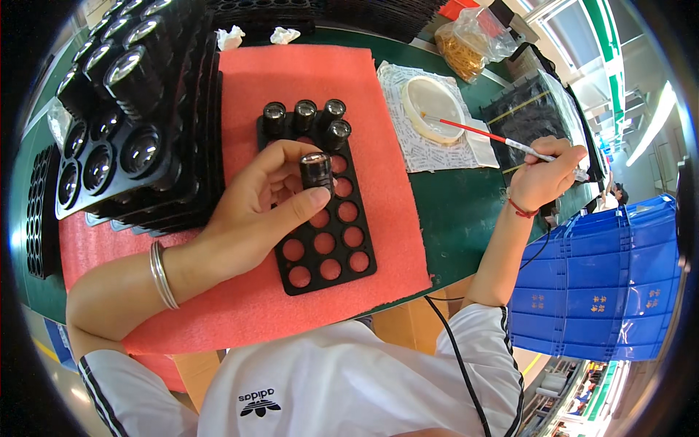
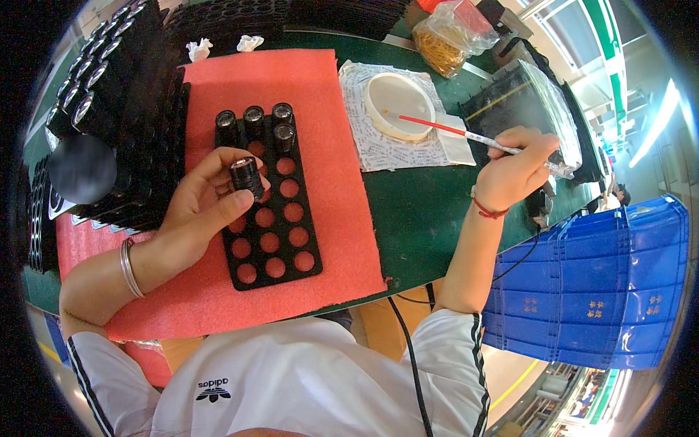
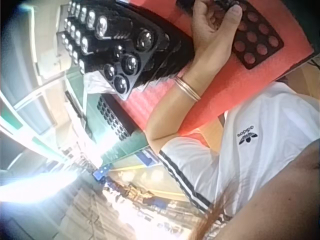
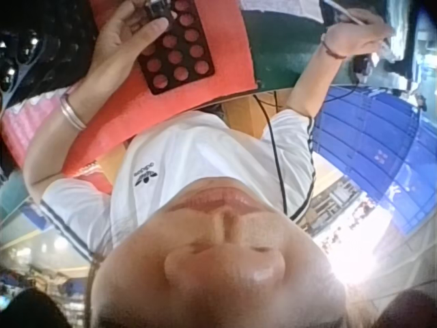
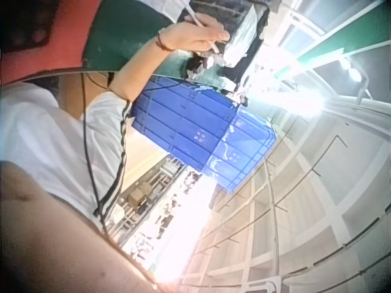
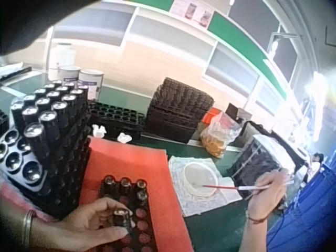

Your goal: Applying adhesive to light component housings using a brush and stacking them into trays.

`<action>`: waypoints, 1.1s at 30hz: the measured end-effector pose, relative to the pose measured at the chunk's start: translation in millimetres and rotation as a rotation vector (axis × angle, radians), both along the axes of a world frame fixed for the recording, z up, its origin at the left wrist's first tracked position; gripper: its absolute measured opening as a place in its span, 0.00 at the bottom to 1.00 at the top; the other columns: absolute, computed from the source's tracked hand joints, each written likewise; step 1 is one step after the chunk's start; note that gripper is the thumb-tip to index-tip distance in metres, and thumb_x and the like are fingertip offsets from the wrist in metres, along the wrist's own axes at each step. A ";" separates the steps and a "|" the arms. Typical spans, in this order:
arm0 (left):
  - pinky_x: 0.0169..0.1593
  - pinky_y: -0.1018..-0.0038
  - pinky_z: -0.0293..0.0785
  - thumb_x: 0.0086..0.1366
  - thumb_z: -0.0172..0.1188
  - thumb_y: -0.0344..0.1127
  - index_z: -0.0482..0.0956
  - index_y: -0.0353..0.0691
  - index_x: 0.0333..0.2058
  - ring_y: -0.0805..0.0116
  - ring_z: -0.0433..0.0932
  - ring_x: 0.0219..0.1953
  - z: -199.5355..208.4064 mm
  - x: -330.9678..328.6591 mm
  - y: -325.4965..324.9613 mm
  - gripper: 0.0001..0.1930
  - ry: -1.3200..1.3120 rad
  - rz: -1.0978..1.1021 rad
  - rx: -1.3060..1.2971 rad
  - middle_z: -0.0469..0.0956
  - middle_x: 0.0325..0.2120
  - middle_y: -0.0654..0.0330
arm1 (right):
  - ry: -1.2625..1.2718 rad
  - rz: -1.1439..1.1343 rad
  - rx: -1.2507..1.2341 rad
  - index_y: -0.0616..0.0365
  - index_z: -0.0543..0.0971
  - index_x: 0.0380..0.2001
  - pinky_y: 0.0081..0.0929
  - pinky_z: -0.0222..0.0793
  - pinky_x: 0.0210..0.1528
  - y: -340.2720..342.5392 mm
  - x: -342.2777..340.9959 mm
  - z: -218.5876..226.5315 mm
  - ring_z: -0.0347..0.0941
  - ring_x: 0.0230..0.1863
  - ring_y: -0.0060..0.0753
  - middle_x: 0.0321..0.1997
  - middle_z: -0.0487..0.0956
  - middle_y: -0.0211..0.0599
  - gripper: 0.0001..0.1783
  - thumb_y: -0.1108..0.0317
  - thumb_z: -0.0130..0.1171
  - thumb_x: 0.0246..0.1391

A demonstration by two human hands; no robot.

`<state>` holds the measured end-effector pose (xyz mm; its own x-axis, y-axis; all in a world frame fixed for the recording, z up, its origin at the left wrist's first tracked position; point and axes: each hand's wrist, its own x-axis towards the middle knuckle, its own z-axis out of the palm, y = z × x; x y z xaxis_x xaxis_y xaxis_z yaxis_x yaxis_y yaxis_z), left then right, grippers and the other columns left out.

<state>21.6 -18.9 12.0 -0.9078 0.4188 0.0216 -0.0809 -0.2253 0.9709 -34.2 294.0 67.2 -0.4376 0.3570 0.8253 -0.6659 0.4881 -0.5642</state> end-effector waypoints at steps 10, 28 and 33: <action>0.51 0.74 0.60 0.56 0.55 0.33 0.62 0.38 0.45 0.72 0.67 0.44 3.0 1.7 0.1 0.19 -0.022 -0.009 0.021 0.67 0.40 0.61 | 0.003 -0.077 -0.207 0.59 0.66 0.09 0.16 0.50 0.17 8.9 -9.0 4.1 0.56 0.12 0.20 0.10 0.64 0.33 0.31 0.51 0.33 0.59; 0.48 0.77 0.62 0.56 0.55 0.32 0.63 0.39 0.45 0.75 0.66 0.43 2.5 -1.6 -0.7 0.18 -0.029 -0.032 -0.010 0.67 0.39 0.64 | -0.061 0.264 -0.397 0.57 0.65 0.12 0.17 0.45 0.16 16.1 -9.7 3.6 0.50 0.12 0.20 0.10 0.60 0.32 0.26 0.54 0.36 0.59; 0.43 0.79 0.65 0.56 0.56 0.38 0.65 0.38 0.43 0.77 0.67 0.38 -6.9 -0.5 1.2 0.18 0.046 0.032 -0.013 0.69 0.35 0.64 | -0.161 0.676 -0.434 0.55 0.64 0.13 0.17 0.43 0.16 3.3 -1.7 7.7 0.46 0.10 0.19 0.08 0.57 0.28 0.23 0.54 0.39 0.58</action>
